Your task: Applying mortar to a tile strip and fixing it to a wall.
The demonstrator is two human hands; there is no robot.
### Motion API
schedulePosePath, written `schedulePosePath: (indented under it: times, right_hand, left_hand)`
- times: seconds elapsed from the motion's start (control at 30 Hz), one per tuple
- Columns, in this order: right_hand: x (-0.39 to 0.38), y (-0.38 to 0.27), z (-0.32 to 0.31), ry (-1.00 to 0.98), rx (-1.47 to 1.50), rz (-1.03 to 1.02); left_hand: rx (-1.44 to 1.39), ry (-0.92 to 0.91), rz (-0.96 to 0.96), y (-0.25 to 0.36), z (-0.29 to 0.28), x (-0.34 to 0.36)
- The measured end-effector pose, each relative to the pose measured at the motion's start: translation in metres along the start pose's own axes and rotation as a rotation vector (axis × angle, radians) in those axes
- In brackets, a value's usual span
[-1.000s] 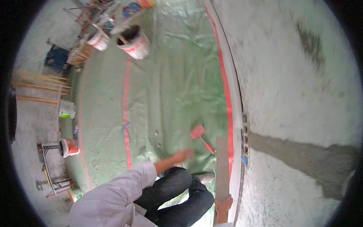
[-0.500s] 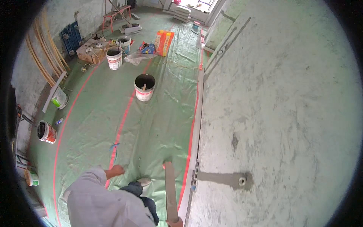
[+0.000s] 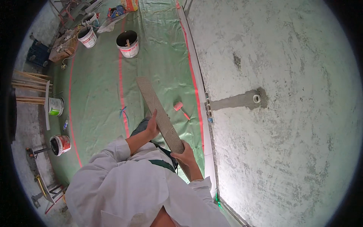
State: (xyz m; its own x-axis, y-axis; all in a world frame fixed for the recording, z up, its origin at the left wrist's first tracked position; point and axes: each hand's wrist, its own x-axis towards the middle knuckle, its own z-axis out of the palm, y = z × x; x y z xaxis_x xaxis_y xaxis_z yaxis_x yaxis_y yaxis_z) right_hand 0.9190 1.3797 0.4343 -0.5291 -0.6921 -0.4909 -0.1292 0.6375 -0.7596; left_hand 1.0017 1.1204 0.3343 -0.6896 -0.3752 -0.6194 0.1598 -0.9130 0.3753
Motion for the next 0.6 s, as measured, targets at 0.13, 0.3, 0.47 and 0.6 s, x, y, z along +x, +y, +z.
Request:
schedulePosePath:
  times: [0.13, 0.3, 0.47, 0.6]
  right_hand:
    - [0.055, -0.032, -0.002, -0.106, 0.016, 0.115]
    - [0.174, -0.059, -0.024, -0.285, 0.024, 0.186]
    - [0.364, -0.131, -0.008, -0.278, -0.155, 0.042]
    - [0.458, -0.158, -0.021, -0.256, -0.16, 0.069]
  left_hand:
    - [-0.243, -0.024, -0.054, 0.029, -0.009, 0.053]
    - [-0.253, 0.106, -0.111, 0.071, 0.013, 0.14]
    - [-0.302, 0.16, -0.124, 0.13, 0.018, 0.257]
    - [-0.266, 0.266, -0.18, 0.159, 0.053, 0.329]
